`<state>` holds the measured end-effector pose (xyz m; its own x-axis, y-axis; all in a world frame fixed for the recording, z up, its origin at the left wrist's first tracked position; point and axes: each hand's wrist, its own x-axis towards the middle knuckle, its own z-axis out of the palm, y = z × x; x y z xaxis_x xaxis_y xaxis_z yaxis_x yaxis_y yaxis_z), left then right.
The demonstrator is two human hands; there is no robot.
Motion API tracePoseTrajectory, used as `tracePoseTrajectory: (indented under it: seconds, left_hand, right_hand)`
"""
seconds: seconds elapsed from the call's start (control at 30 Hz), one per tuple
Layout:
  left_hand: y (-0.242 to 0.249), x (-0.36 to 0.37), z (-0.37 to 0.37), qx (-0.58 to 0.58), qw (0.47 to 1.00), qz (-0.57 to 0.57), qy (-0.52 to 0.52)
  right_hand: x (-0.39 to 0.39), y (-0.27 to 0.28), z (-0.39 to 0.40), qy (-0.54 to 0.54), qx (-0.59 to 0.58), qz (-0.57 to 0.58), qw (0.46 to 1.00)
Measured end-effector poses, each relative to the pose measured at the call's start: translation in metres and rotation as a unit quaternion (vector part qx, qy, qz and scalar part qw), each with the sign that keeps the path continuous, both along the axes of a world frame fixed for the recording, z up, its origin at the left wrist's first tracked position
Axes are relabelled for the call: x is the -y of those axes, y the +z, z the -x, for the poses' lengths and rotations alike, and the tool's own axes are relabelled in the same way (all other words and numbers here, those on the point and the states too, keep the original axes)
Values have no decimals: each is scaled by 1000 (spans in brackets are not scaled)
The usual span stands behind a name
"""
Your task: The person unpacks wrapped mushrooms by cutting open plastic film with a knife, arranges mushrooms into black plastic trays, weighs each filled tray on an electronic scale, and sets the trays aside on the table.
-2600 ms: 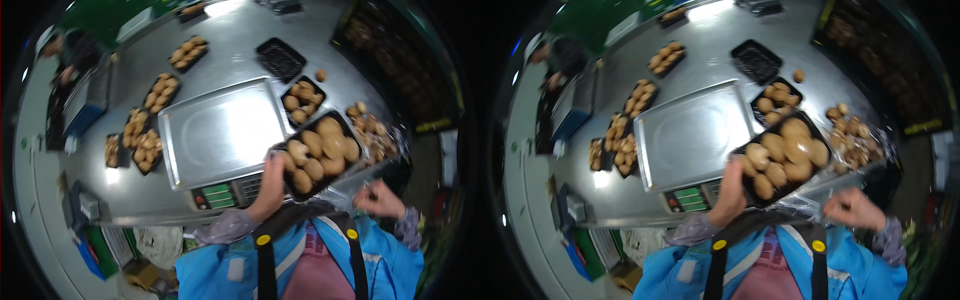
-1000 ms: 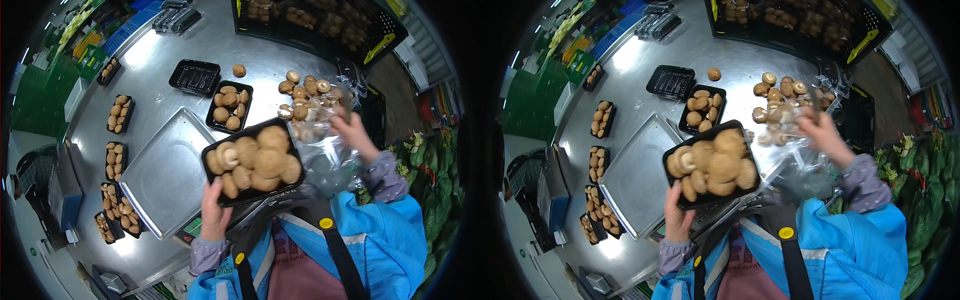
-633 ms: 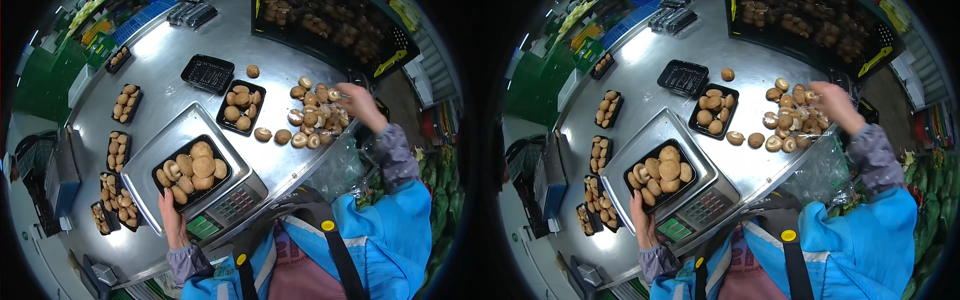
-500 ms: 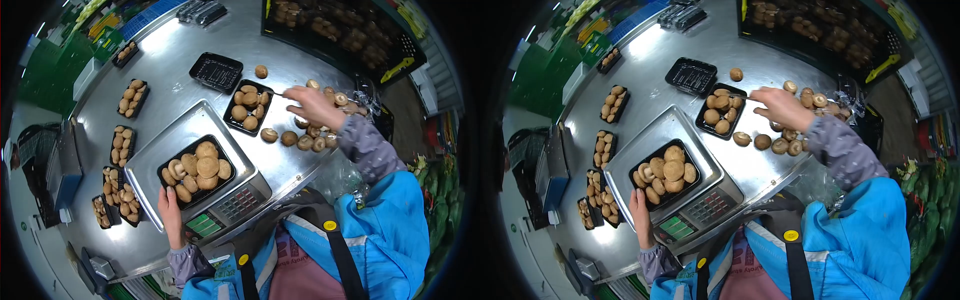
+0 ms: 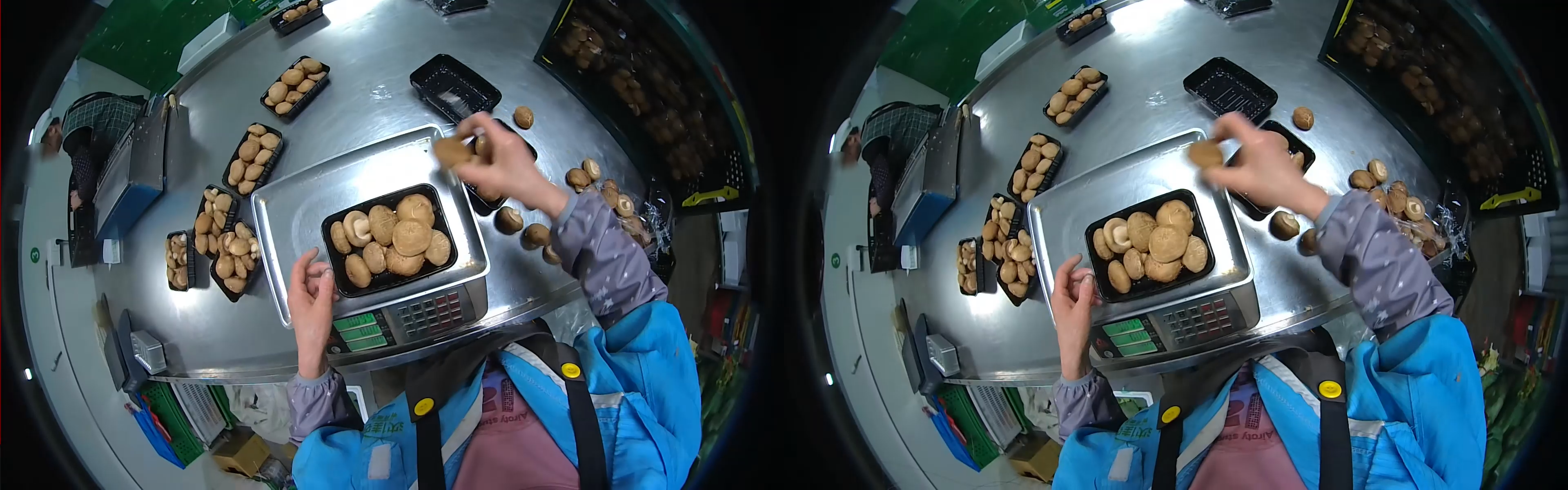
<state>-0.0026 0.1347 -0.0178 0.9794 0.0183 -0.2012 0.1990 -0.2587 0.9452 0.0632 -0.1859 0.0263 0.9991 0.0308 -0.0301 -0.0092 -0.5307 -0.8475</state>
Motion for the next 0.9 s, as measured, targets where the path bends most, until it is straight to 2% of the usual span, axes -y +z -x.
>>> tracePoseTrajectory:
  seconds: [0.07,0.1,0.13,0.17,0.23,0.27,0.3,0.37,0.4,0.47,0.53,0.6,0.67,0.8,0.83,0.9]
  left_hand:
    - [0,3,-2,8,1000,1,-12]
    - [0,3,-2,9,1000,26,1]
    - [-2,3,-3,10,998,55,11]
    - [-3,4,-2,2,999,38,30]
    - [3,7,0,-3,999,48,25]
    - [3,8,0,-2,998,55,33]
    - [0,6,0,-2,998,58,26]
    - [-9,4,2,26,999,-45,6]
    - [-6,7,2,25,999,-43,6]
    - [3,15,1,17,999,-35,4]
    - [2,15,1,15,999,-29,7]
    - [1,12,0,17,1000,-14,2]
    - [1,11,0,14,1000,-12,1]
    - [1,10,2,13,1000,-19,4]
    - [-2,8,3,14,1000,-18,7]
    - [-2,6,4,18,1000,-20,9]
  right_hand:
    - [-41,-4,6,114,189,30,975]
    - [-64,1,15,152,201,-21,967]
    - [-83,-4,17,185,266,5,946]
    - [-97,-7,22,219,264,92,935]
    - [-118,-22,31,211,288,214,909]
    - [-115,-14,33,245,239,175,923]
    - [-109,-13,32,232,253,147,928]
    - [-89,-5,24,196,261,127,937]
    - [-71,0,16,171,256,135,942]
    - [-31,-28,-7,85,231,158,956]
    - [4,-37,-20,10,42,250,967]
    - [25,-76,-18,-10,15,366,930]
    - [26,-96,-15,-6,-26,403,915]
    - [31,-119,-15,-50,6,375,925]
    - [35,-116,-18,-66,-32,349,934]
    - [31,-82,-14,-88,-20,284,954]
